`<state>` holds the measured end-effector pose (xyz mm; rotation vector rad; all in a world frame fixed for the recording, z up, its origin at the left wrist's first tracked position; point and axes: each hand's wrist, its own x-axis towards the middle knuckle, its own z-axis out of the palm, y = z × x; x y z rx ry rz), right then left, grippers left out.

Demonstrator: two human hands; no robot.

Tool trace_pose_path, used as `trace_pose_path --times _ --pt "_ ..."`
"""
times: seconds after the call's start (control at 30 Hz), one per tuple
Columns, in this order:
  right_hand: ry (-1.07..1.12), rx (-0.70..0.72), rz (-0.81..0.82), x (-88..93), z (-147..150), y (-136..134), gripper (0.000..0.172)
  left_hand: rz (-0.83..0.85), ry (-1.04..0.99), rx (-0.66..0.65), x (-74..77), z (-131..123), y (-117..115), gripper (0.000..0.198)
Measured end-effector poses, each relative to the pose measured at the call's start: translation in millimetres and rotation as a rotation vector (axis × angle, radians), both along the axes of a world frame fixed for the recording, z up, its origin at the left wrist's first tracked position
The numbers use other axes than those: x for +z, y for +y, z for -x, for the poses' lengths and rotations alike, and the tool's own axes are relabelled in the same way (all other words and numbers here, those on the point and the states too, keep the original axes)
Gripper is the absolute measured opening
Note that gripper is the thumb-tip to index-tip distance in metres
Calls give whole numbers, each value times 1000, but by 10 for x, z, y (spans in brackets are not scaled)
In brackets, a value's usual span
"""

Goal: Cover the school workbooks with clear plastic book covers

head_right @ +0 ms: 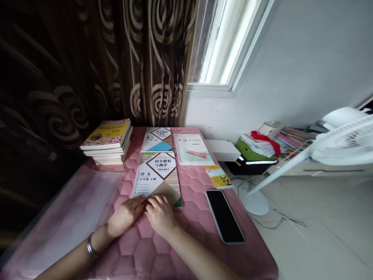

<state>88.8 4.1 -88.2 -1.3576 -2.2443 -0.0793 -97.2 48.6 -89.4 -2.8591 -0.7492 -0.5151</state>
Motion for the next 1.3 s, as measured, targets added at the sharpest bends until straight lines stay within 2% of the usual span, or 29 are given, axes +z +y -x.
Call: trace_pose_path --times 0.2,0.37,0.57,0.87,1.03,1.3 --pt "-74 -36 -69 -42 79 53 11 45 -82 5 62 -43 39 23" --pt "-50 -19 -50 -18 37 62 13 121 -108 -35 152 -10 71 22" --pt "-15 3 -18 -3 -316 9 2 233 -104 16 204 171 85 22" --pt "59 -114 -8 -61 -954 -215 14 216 -65 51 294 356 75 22" --pt "53 -148 62 -49 -1156 -252 14 251 -60 58 315 382 78 18" --pt "161 -164 56 -221 -1329 -207 13 349 -105 88 271 413 95 18"
